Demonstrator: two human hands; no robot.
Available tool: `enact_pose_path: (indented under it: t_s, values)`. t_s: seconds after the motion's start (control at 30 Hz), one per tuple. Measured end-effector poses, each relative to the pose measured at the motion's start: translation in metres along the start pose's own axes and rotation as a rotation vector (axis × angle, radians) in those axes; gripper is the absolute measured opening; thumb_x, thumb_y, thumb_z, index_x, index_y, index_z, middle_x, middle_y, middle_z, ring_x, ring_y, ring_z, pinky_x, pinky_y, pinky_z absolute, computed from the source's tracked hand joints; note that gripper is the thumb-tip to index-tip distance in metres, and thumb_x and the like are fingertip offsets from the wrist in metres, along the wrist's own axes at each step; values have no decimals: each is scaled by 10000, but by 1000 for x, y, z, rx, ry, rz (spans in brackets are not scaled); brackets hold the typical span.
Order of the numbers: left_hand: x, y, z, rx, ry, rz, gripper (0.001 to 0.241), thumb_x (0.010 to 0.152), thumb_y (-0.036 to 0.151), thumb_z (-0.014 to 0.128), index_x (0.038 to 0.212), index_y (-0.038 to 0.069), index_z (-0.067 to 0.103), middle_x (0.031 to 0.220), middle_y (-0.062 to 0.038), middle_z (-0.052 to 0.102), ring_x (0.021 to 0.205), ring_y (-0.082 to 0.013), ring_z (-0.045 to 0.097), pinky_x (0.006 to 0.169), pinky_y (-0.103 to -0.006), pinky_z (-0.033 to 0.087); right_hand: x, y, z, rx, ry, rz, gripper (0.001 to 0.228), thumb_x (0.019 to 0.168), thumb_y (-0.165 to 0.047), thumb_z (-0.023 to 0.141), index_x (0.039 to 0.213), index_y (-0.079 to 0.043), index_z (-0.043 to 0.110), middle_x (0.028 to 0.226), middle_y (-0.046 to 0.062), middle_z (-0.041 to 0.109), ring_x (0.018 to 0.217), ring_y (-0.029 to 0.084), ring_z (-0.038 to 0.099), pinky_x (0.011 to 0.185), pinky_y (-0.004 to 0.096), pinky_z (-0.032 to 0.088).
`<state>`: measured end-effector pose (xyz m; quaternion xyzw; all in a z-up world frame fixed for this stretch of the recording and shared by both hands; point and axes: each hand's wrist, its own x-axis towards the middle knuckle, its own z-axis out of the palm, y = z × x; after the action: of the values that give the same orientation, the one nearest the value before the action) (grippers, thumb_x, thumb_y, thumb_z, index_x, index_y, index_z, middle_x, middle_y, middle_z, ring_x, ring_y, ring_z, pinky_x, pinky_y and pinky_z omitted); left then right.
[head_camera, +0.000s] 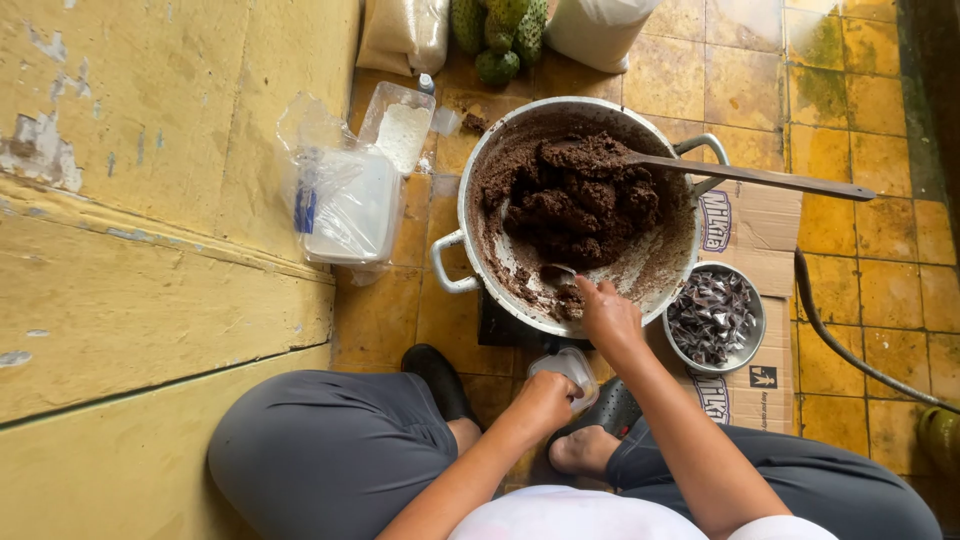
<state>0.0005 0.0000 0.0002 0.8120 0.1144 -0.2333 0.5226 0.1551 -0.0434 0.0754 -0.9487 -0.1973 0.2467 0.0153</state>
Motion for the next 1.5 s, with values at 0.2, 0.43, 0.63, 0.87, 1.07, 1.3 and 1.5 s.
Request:
enact_pose_path:
  t_s: [0.2, 0.43, 0.63, 0.87, 1.07, 1.3, 1.5]
  values:
    - [4, 0, 1, -24, 9, 49, 275, 938, 91, 551, 1070, 139, 788, 964, -190, 759, 966, -416, 724, 772, -474, 625, 11, 28, 27, -105, 19, -80, 442, 953, -110, 519, 1355, -265, 616, 1183, 156, 666, 904, 432, 738, 841, 581, 584]
    - [-1, 10, -4, 10, 21, 61, 272, 916, 54, 555, 1066, 68, 781, 969, -252, 747, 960, -451, 717, 782, -504, 619, -29, -7, -7, -17, 18, -67, 447, 965, -68, 485, 1354, -221, 642, 1130, 200, 664, 934, 452, 720, 853, 591, 571]
    - [1, 3, 0, 39, 70, 27, 296, 922, 107, 568, 1096, 206, 785, 989, -128, 765, 984, -353, 731, 824, -449, 622, 31, 29, 60, 62, 41, -84, 464, 1006, -75, 447, 1401, -235, 631, 1096, 210, 694, 993, 444, 720, 872, 598, 576]
    - [-15, 22, -17, 21, 80, 63, 310, 904, 82, 562, 1093, 192, 782, 991, -100, 763, 987, -348, 731, 833, -450, 624, 40, 46, 49, -110, 11, -69, 463, 969, -148, 458, 1364, -315, 633, 1148, 153, 687, 974, 442, 726, 865, 606, 569]
    - [-15, 21, -15, -18, 143, 110, 309, 888, 89, 552, 1035, 221, 789, 981, -68, 762, 992, -333, 725, 851, -456, 621, 4, 28, 15, -58, 21, -125, 394, 990, -149, 474, 1289, -284, 693, 1080, 152, 725, 946, 442, 737, 854, 572, 586]
    - [-6, 7, -32, -217, 590, 314, 454, 833, -51, 520, 986, 258, 814, 915, 17, 780, 935, -197, 744, 807, -303, 627, -8, 55, -10, 926, -80, 46, 404, 951, -80, 434, 1292, -17, 640, 619, 57, 526, 449, 94, 391, 373, 193, 289]
    - [-47, 49, -98, -902, 611, 95, 355, 920, -46, 552, 1182, 65, 765, 1066, -176, 782, 998, -155, 709, 881, -259, 612, -47, 46, -36, 1375, -116, -143, 358, 1042, -37, 403, 1380, 34, 495, 830, 107, 504, 586, 131, 431, 491, 252, 343]
